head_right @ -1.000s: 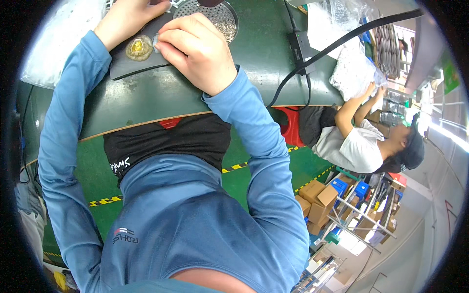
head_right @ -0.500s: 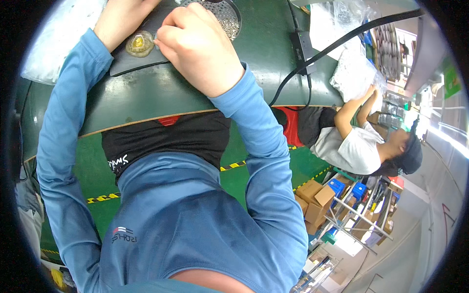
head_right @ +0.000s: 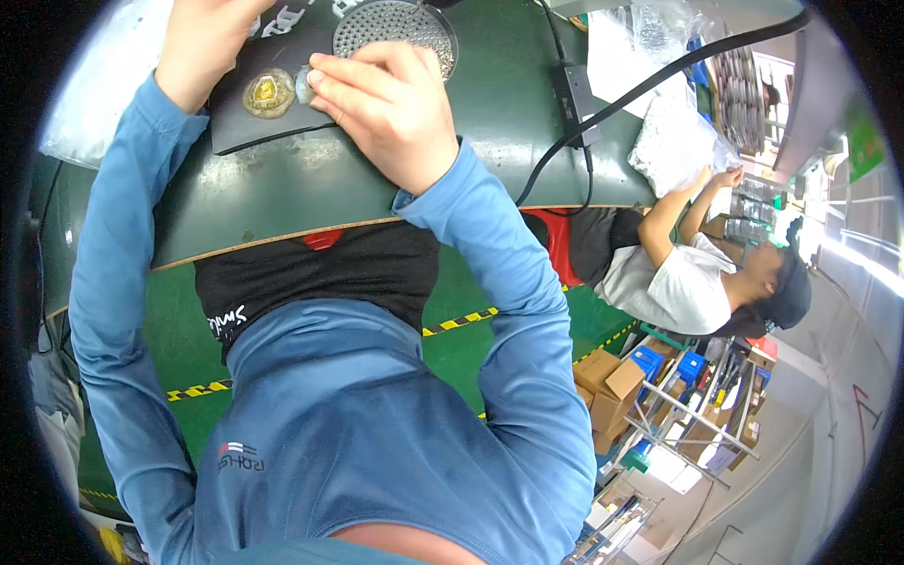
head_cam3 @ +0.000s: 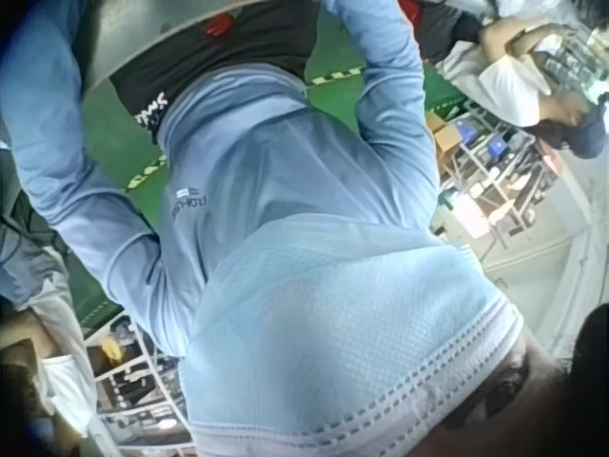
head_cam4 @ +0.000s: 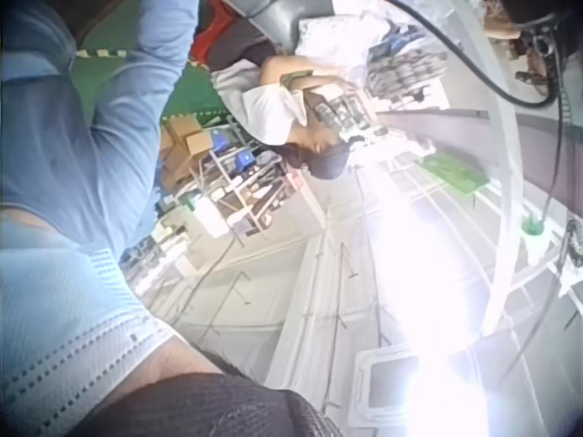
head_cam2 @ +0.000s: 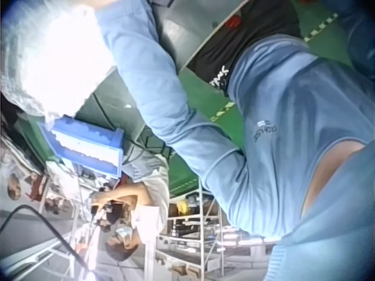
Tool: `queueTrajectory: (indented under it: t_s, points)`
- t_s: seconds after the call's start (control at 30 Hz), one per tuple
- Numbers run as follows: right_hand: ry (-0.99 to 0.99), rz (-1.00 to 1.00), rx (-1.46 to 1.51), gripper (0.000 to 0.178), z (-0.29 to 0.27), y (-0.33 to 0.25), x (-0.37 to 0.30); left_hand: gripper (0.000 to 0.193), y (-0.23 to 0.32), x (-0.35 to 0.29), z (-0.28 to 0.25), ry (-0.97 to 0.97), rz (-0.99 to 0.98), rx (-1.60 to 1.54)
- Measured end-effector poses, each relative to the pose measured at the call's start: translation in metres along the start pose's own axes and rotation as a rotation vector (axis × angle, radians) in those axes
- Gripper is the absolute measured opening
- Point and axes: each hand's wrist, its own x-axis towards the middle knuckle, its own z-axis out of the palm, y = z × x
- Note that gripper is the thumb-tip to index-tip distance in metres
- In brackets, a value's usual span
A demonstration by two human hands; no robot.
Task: Assembling small white plastic components on a workbench using a heat gun and small metal disks.
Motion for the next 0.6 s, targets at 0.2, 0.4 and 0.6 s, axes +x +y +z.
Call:
queueTrajectory:
  t_s: [0.2, 0.4, 0.6]
  points:
    - [-0.043, 0.088, -0.053, 0.031, -0.004, -0.009, -0.007, 0.011, 0.019, -0.01, 0.012, -0.045, -0.166, -0.303]
    - [-0.022, 0.308, 0.199, 0.026, -0.004, -0.009, -0.009, 0.012, 0.019, -0.013, 0.014, -0.1, -0.251, -0.421]
    - [-0.023, 0.033, -0.201, 0.028, -0.004, -0.017, 0.0, 0.012, 0.021, -0.013, 0.018, -0.063, -0.294, -0.425]
